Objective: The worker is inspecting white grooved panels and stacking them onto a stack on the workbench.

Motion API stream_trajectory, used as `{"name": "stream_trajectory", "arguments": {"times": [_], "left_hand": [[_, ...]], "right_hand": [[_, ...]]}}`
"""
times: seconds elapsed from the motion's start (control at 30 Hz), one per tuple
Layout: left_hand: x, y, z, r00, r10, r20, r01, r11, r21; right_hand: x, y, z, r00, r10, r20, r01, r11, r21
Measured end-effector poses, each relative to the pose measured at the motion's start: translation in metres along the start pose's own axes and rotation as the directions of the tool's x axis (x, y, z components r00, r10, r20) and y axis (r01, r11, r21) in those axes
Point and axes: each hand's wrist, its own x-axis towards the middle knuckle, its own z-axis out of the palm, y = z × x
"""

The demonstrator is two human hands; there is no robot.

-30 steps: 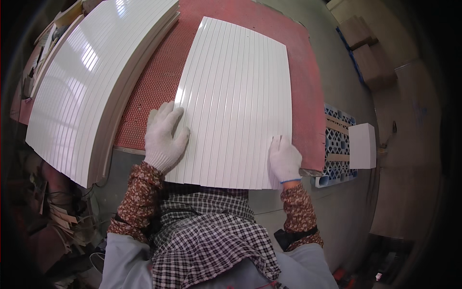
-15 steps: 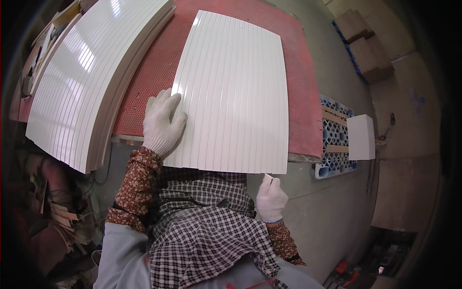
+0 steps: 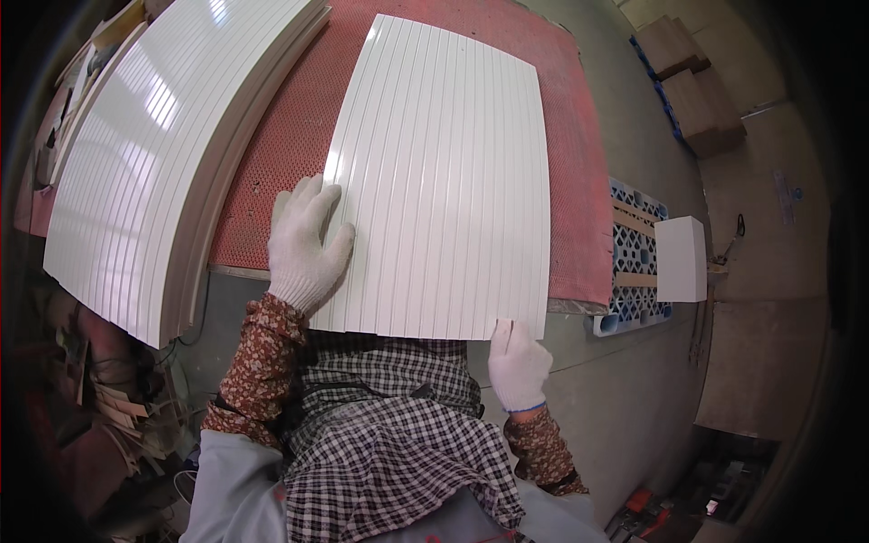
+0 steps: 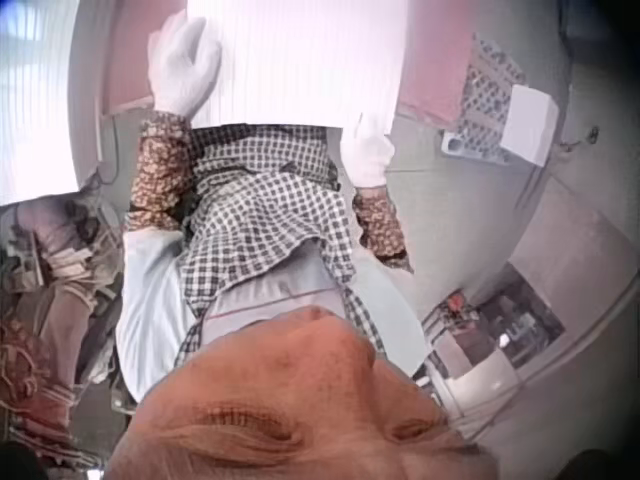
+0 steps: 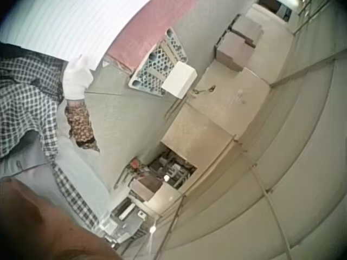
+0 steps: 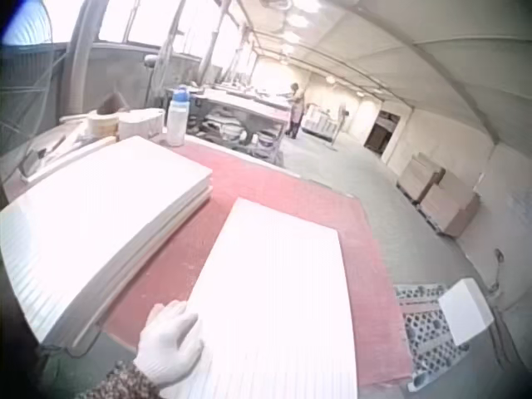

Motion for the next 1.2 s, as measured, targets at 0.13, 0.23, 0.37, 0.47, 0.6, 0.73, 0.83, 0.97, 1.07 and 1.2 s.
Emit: {"name": "stream_trajectory", "arguments": {"times": [0.13, 0.23, 0.37, 0.47, 0.6, 0.73, 0.83, 0.97, 1.07, 1.2], "left_hand": [[0.022, -0.015, -0.001, 0.998, 0.033, -0.047, -0.033, 0.999, -0.013], [0.064, -0.034, 0.004, 0.995, 0.088, -0.055, -0.086, 0.996, 0.032], [0.165, -0.045, 0.005, 0.999, 0.046, -0.009, -0.047, 0.995, -0.092], [0.253, -0.053, 0.014, 0.999, 0.046, -0.005, -0.046, 0.992, -0.114], [0.311, -0.058, 0.027, 0.996, 0.083, -0.018, -0.085, 0.986, -0.146], [0.261, -0.04, 0.002, 0.999, 0.038, 0.038, -0.033, 0.992, -0.124], [0.208, -0.026, -0.003, 0.999, 0.049, 0.014, -0.046, 0.986, -0.159], [0.154, -0.024, 0.015, 0.996, 0.058, 0.068, -0.05, 0.992, -0.12], [0.127, -0.032, 0.042, 0.993, 0.118, -0.016, -0.119, 0.981, -0.155], [0.108, -0.037, 0.038, 0.99, 0.134, -0.045, -0.141, 0.966, -0.216]], "right_hand": [[0.077, -0.02, 0.004, 0.999, -0.005, 0.033, 0.008, 0.996, -0.084], [0.176, -0.033, 0.02, 0.998, -0.011, 0.064, 0.017, 0.996, -0.091], [0.37, -0.06, 0.04, 0.997, 0.006, 0.073, 0.002, 0.993, -0.116], [0.532, -0.08, 0.054, 0.989, 0.08, 0.122, -0.058, 0.982, -0.178], [0.674, -0.081, 0.061, 0.997, 0.064, 0.041, -0.055, 0.978, -0.199], [0.692, -0.083, 0.062, 0.989, 0.106, 0.106, -0.091, 0.987, -0.135], [0.673, -0.071, 0.064, 0.991, 0.093, 0.099, -0.081, 0.99, -0.119], [0.663, -0.05, 0.074, 0.994, 0.076, 0.081, -0.072, 0.996, -0.054], [0.661, -0.029, 0.079, 0.996, 0.009, 0.089, 0.0, 0.995, -0.102], [0.64, -0.04, 0.074, 0.99, 0.023, 0.138, -0.002, 0.988, -0.153]]}}
